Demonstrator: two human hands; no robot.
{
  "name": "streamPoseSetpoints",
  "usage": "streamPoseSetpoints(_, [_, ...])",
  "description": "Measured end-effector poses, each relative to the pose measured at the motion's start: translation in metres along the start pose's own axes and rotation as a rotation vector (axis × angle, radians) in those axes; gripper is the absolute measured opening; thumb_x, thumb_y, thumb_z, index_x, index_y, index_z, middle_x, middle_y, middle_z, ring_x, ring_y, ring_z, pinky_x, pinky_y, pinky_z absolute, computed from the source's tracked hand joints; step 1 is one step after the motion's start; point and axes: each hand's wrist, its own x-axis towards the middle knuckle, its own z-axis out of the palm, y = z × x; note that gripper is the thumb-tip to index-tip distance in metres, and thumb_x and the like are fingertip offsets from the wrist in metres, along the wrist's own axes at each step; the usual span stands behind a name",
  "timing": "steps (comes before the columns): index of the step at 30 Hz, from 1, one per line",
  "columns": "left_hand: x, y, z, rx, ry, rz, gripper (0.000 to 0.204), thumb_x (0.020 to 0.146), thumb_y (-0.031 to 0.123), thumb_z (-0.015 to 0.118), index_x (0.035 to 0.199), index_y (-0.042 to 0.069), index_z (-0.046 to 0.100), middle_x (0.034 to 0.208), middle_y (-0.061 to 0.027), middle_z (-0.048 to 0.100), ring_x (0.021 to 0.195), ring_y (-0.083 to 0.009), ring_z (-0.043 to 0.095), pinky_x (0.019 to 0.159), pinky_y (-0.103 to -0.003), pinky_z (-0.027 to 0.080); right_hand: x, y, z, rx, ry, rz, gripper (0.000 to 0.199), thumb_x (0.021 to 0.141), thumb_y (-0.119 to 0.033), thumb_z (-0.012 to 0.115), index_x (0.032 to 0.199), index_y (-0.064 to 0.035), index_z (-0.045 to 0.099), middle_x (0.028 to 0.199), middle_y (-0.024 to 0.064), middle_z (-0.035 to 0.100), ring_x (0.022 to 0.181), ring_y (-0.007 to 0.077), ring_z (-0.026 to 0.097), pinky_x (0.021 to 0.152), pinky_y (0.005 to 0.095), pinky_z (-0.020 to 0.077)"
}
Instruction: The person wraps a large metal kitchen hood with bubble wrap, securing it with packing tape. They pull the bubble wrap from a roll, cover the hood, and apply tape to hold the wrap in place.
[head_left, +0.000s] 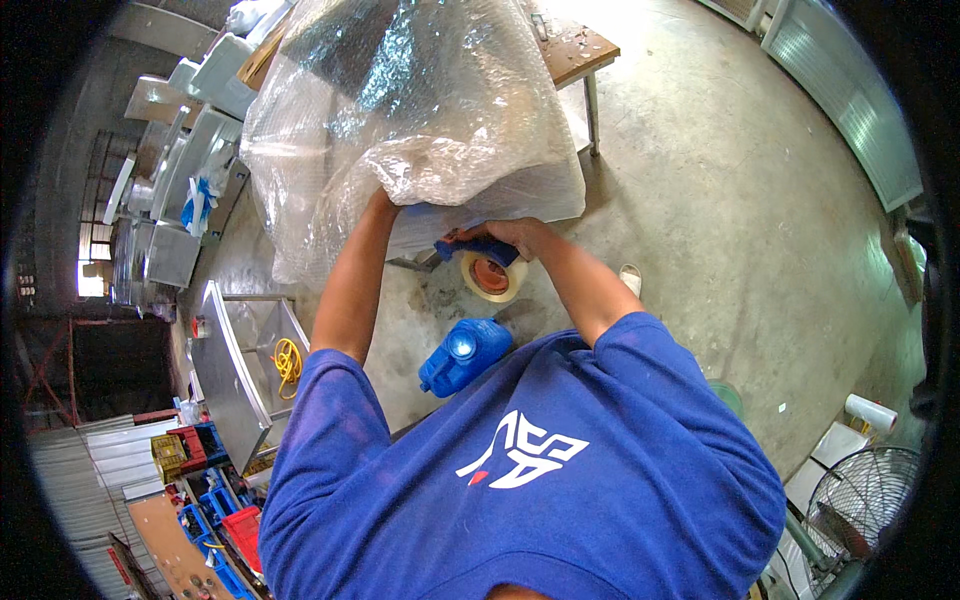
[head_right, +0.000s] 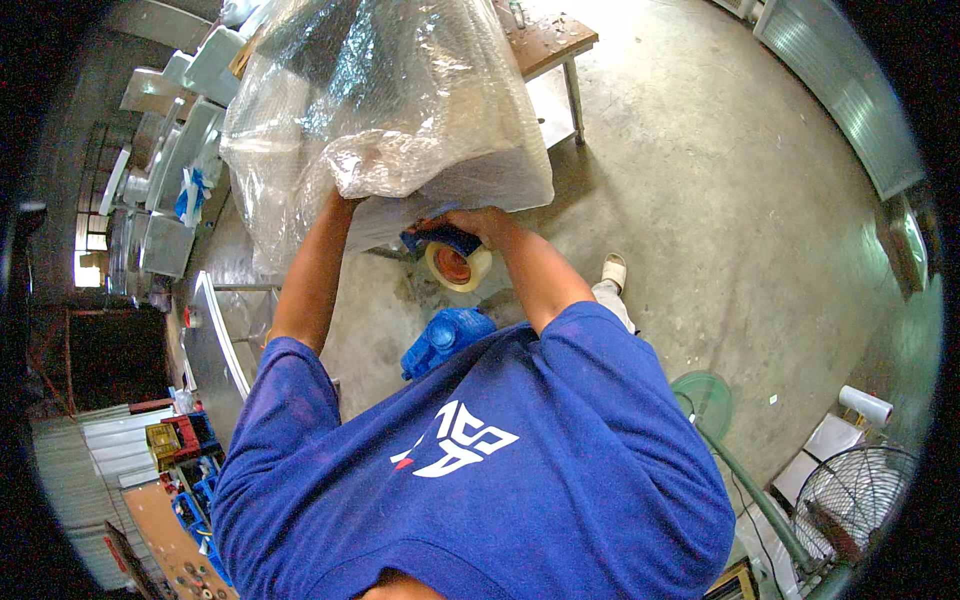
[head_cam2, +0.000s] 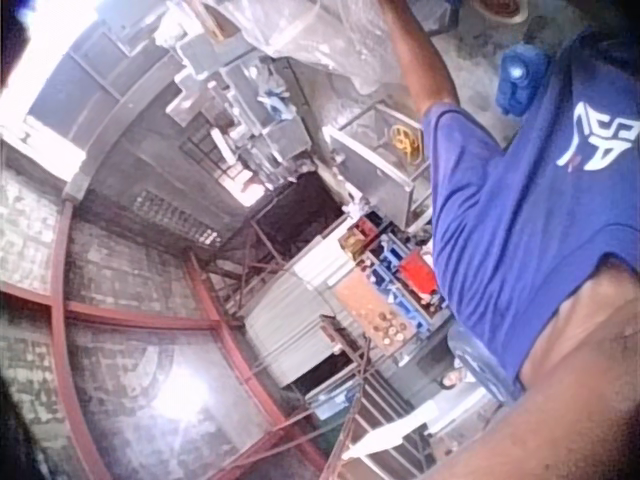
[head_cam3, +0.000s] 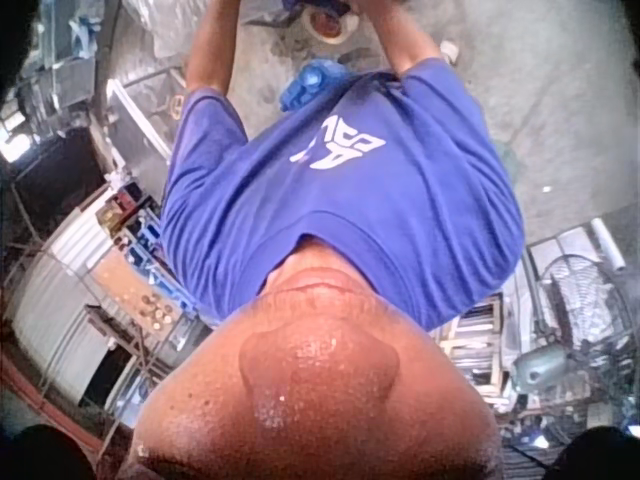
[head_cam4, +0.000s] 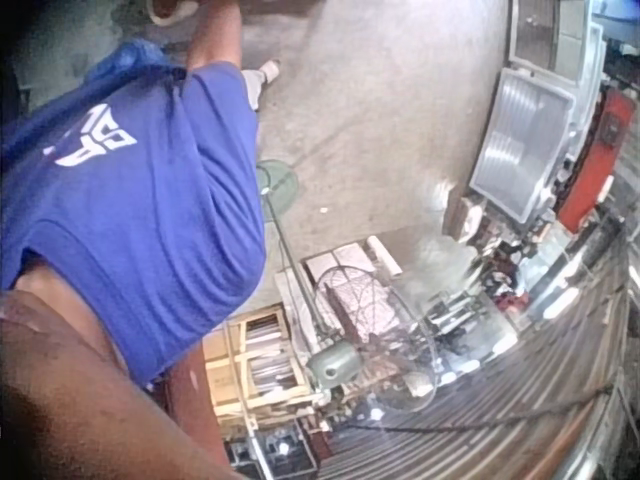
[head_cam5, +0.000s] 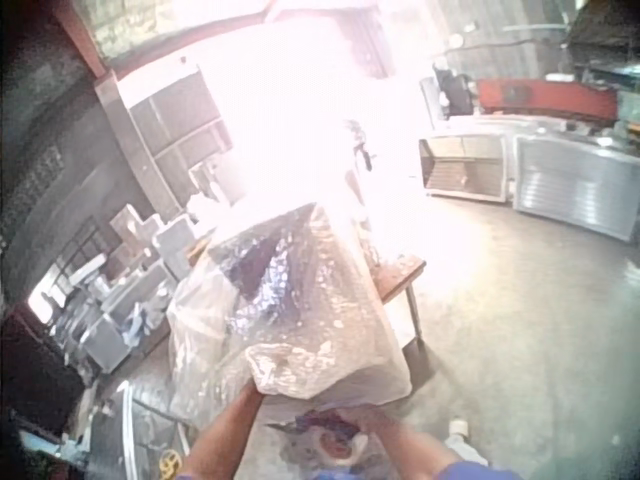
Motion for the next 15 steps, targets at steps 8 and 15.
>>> streamPoseSetpoints(8, [0.0,0.008,-0.005,0.038,-0.002,0.002,0.029,0.088,0.031,0.053,0.107,0.014,0.067,0.104,-0.0097,0.068,0.093,-0.0338,0.062,0.079,-0.052,0.051,0.033,0.064,0.024,-0.361,-0.323,0.351,0.049,0.085,-0.059,0.065,0.095,-0.0107,0.069,0.083,0.0039,0.07,0.064,0.0159,0.064,0.063,0.0327,0.0538])
streamPoseSetpoints(15, [0.0,0.007,0.003,0.044,0.002,0.017,0.03,0.088,0.032,0.053,0.108,0.014,0.067,0.105,-0.0097,0.067,0.094,-0.0339,0.062,0.079,-0.052,0.05,-0.077,0.102,0.016,0.226,0.099,-0.02,0.055,0.089,-0.06,0.061,0.099,-0.0071,0.068,0.084,0.008,0.071,0.067,0.0166,0.066,0.061,0.0319,0.0529])
